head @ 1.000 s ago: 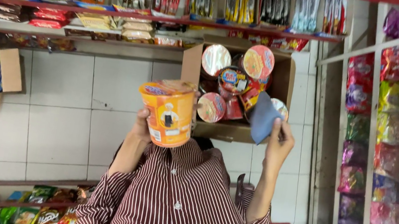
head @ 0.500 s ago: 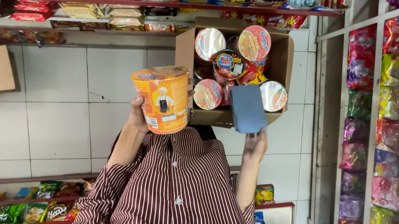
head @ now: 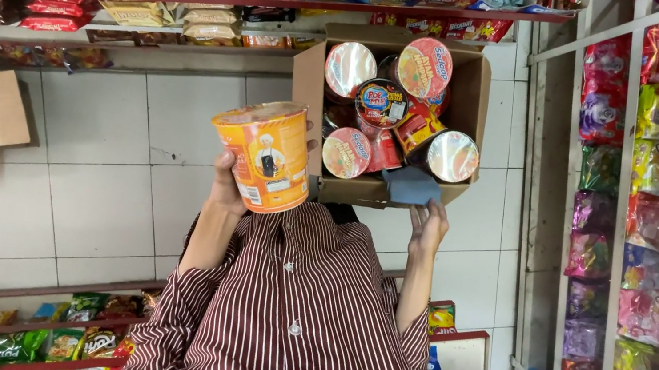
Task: Wipe down grocery store shelves and organize instant noodle cups.
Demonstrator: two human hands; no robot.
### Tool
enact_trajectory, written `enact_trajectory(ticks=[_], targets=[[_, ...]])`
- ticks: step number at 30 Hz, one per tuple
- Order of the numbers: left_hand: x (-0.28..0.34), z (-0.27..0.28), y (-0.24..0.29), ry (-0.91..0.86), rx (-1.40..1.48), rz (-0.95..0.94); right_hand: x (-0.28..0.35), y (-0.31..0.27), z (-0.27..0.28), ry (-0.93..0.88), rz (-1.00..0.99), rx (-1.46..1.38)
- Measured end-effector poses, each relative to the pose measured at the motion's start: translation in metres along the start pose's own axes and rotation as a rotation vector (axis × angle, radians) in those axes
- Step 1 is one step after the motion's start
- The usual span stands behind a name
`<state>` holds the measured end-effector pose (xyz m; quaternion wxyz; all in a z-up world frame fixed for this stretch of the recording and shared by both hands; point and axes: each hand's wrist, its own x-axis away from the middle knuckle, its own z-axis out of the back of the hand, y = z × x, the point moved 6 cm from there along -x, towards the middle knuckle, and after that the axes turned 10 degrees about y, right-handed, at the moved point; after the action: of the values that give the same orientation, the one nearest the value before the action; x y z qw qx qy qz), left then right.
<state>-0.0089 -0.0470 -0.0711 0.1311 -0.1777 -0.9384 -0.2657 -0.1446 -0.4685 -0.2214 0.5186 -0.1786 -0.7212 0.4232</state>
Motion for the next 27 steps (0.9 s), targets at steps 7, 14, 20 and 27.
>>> enact_trajectory(ticks=[7,14,20,27], targets=[[0.007,-0.037,0.018,-0.016,0.012,-0.043,-0.074,0.057,0.036,0.056,-0.046,0.183],[0.009,-0.009,0.024,0.157,0.174,-0.127,-0.020,-0.022,-0.019,0.435,0.905,0.518],[0.026,0.010,0.040,0.125,0.255,-0.260,0.143,-0.122,-0.281,-0.400,0.838,0.344],[0.025,0.040,0.086,0.274,0.253,-0.465,0.186,-0.184,-0.560,-0.794,1.434,0.515]])
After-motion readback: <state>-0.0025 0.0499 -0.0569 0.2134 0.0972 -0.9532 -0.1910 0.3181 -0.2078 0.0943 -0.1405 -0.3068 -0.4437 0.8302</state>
